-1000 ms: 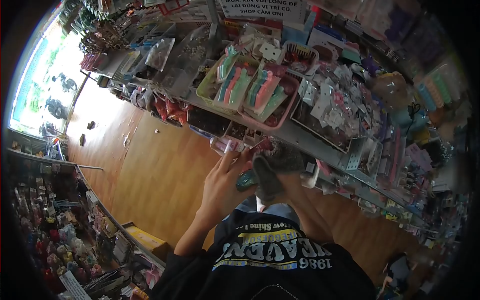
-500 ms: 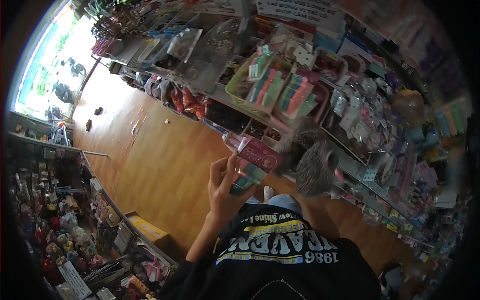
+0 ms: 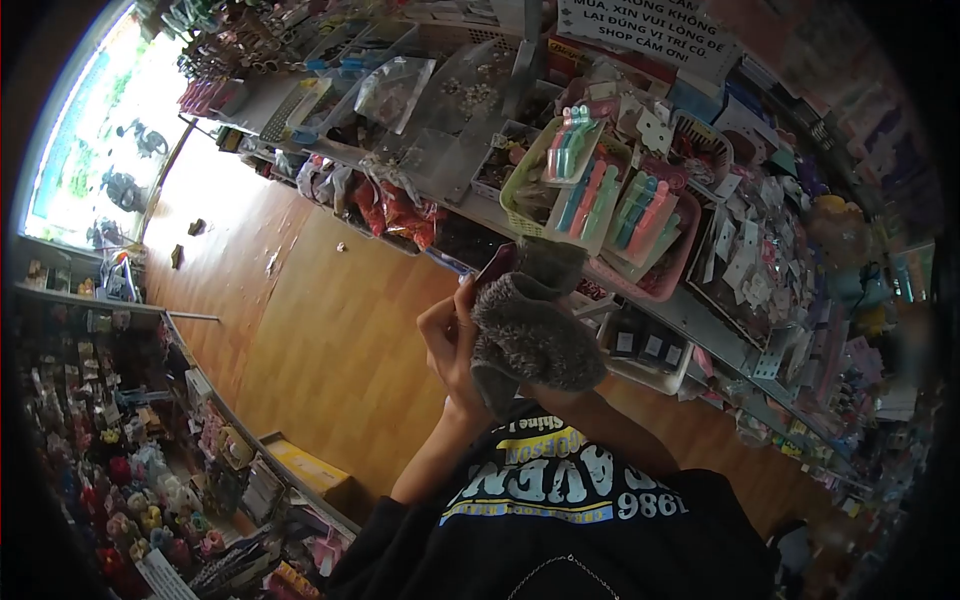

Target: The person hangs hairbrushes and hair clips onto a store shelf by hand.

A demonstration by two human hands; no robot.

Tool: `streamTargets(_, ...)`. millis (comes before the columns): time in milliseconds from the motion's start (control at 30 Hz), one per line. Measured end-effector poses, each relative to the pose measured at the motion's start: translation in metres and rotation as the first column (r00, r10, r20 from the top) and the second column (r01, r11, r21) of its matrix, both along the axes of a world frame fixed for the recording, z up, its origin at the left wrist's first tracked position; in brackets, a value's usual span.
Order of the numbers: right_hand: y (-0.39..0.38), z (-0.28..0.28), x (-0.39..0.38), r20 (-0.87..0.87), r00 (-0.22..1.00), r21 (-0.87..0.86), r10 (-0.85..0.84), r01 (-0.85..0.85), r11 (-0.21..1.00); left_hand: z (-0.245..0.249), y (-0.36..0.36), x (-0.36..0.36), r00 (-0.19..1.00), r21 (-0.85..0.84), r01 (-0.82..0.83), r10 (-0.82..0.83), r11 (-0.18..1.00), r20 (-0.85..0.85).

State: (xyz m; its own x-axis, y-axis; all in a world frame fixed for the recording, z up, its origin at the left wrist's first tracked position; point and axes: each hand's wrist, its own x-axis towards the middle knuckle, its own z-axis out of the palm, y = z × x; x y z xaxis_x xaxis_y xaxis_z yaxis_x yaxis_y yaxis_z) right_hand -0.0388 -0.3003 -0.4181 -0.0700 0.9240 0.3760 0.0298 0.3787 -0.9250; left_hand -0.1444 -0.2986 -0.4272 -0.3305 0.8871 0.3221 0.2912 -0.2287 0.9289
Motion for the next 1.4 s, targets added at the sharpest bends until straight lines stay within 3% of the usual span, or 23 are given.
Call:
streamTargets(67,0.006,0.006,0.006,0.054,0.997,0.044,-0.063,0.06,0.997,0.011,0.007,0.004,0.892,0.207,0.008,0.087,0.978,-0.443)
streamTargets(133,0.011,0.01,0.019,0.279,0.921,0.158,-0.273,0.236,0.959,0.016,0.009,0.004,0.903,0.189,0.073,0.016,0.979,-0.428)
streamTargets(233,0.013,0.011,0.043,0.533,0.639,0.378,-0.555,0.407,0.832,0.019,0.021,0.008,0.921,0.225,0.129,-0.032,0.966,-0.389)
streamTargets(333,-0.001,-0.007,0.058,0.491,0.587,0.262,-0.643,0.605,0.752,0.022,0.029,0.014,0.915,0.26,0.148,-0.032,0.954,-0.403)
streamTargets(367,0.004,-0.001,0.063,0.239,0.706,0.232,-0.667,0.625,0.745,0.023,0.03,0.018,0.895,0.245,0.168,-0.043,0.955,-0.443)
streamTargets(400,0.009,0.01,0.064,0.238,0.702,0.235,-0.672,0.629,0.741,0.024,0.032,0.023,0.895,0.248,0.173,-0.047,0.953,-0.443)
streamTargets(467,0.017,0.031,0.059,0.211,0.822,0.378,-0.528,0.43,0.82,0.025,0.032,0.036,0.891,0.256,0.199,-0.065,0.946,-0.449)
streamTargets(500,0.019,0.029,0.054,0.213,0.819,0.382,-0.533,0.432,0.817,0.023,0.033,0.045,0.893,0.259,0.202,-0.069,0.944,-0.445)
streamTargets(567,0.02,0.023,0.05,0.084,0.91,0.072,-0.406,0.4,0.913,0.019,0.035,0.063,0.897,0.324,0.13,0.028,0.937,-0.441)
streamTargets(600,0.022,0.024,0.059,0.083,0.909,0.079,-0.409,0.403,0.912,0.021,0.037,0.069,0.898,0.331,0.133,0.028,0.934,-0.439)
streamTargets(667,0.03,0.024,0.08,0.438,0.82,0.24,-0.368,0.288,0.927,0.023,0.043,0.078,0.917,0.197,0.15,-0.062,0.969,-0.395)
streamTargets(700,0.03,0.021,0.086,0.437,0.818,0.249,-0.374,0.29,0.924,0.024,0.046,0.083,0.917,0.206,0.153,-0.061,0.967,-0.394)
streamTargets(800,0.033,0.0,0.107,0.359,0.851,0.226,-0.382,0.318,0.921,0.022,0.053,0.097,0.877,0.218,0.143,-0.021,0.965,-0.479)
streamTargets(867,0.034,-0.016,0.122,0.039,0.974,-0.134,-0.224,0.227,0.965,0.017,0.052,0.103,0.849,0.201,0.209,-0.075,0.957,-0.524)
streamTargets(900,0.028,-0.028,0.131,0.037,0.974,-0.141,-0.222,0.225,0.964,0.015,0.051,0.107,0.847,0.194,0.209,-0.078,0.958,-0.526)
streamTargets(967,0.015,-0.046,0.147,0.483,0.754,0.292,-0.445,0.341,0.894,0.012,0.051,0.115,0.896,0.261,0.17,-0.039,0.95,-0.442)
streamTargets(1100,0.037,0.006,0.159,0.303,0.825,0.402,-0.477,0.343,0.849,0.013,0.051,0.123,0.86,0.339,0.125,0.069,0.933,-0.506)
streamTargets(1167,0.038,-0.004,0.155,0.515,0.706,0.506,-0.487,0.209,0.837,0.016,0.048,0.132,0.916,0.342,0.166,-0.016,0.925,-0.401)
streamTargets(1200,0.032,-0.004,0.153,0.516,0.704,0.503,-0.487,0.212,0.838,0.015,0.047,0.137,0.916,0.339,0.169,-0.02,0.926,-0.401)
streamTargets(1267,0.017,-0.002,0.15,0.112,0.932,-0.115,-0.344,0.356,0.927,0.009,0.046,0.144,0.986,0.278,0.1,-0.058,0.955,-0.156)
streamTargets(1300,0.018,0.003,0.157,0.109,0.932,-0.119,-0.345,0.357,0.926,0.004,0.045,0.144,0.985,0.275,0.103,-0.06,0.956,-0.16)
streamTargets(1367,0.023,0.014,0.174,0.584,0.803,0.101,-0.117,0.072,0.992,-0.008,0.042,0.141,0.975,0.269,0.101,-0.042,0.958,-0.217)
streamTargets(1400,0.012,-0.039,0.169,0.581,0.805,0.099,-0.118,0.075,0.992,-0.007,0.04,0.141,0.974,0.268,0.105,-0.045,0.958,-0.221)
